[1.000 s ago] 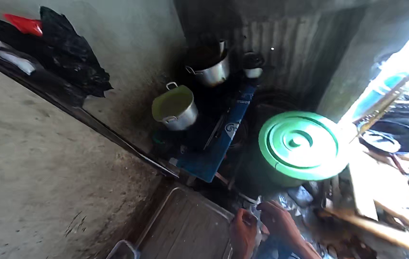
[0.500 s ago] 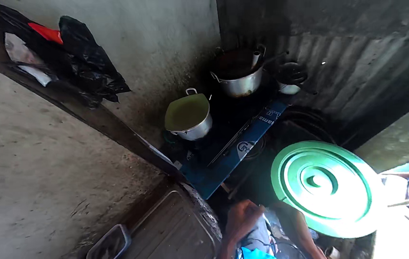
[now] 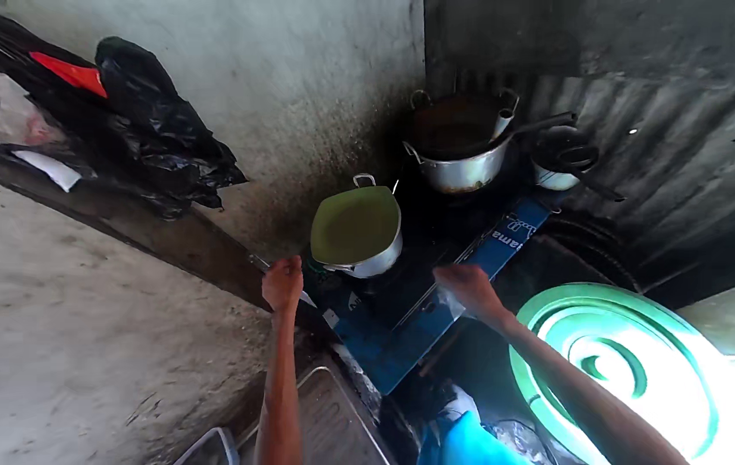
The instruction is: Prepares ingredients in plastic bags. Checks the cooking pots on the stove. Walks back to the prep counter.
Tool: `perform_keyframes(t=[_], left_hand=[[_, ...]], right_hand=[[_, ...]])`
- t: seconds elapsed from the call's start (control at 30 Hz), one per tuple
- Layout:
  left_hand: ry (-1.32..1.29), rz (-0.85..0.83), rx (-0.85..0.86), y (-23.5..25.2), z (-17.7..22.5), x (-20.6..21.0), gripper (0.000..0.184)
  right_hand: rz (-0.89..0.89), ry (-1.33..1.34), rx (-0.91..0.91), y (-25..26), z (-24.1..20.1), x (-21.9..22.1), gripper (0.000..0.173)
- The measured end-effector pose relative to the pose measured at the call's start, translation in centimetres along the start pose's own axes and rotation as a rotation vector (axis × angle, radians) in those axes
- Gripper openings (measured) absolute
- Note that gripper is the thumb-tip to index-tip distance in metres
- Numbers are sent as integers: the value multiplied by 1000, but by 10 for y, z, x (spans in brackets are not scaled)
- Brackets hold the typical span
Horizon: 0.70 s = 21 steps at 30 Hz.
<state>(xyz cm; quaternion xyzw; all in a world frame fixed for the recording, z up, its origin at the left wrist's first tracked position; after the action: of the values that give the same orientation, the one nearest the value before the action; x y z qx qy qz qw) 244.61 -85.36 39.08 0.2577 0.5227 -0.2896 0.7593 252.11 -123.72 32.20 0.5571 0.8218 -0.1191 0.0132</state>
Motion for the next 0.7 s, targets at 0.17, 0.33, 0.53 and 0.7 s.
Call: perform_keyframes(t=[0.17, 0.33, 0.53, 0.7], left_hand=[[105, -264, 64, 53, 4, 49, 51], [24, -333, 106, 65, 8, 62, 44], [-13, -387, 196, 66, 15, 64, 43], [-156, -290, 215, 57, 27, 36, 35]], right_hand=[[-31, -197, 126, 80, -22, 47, 46], [-41, -195, 185, 102, -15, 64, 43], [6, -39, 187, 113, -13, 67, 32], [58, 84, 84, 111, -37, 53, 21]])
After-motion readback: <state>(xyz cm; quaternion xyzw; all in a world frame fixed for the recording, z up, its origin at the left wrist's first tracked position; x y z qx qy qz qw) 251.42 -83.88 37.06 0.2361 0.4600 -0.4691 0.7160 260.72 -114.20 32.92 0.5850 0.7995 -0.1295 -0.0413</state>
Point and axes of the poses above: each hand's wrist, its own y-axis towards the middle knuckle, its own x-axis out of the palm, z = x × y, the point moved 9 cm from there along y, towards the middle knuckle, and after that the axes turned 11 degrees about y, right-handed, at the moved point
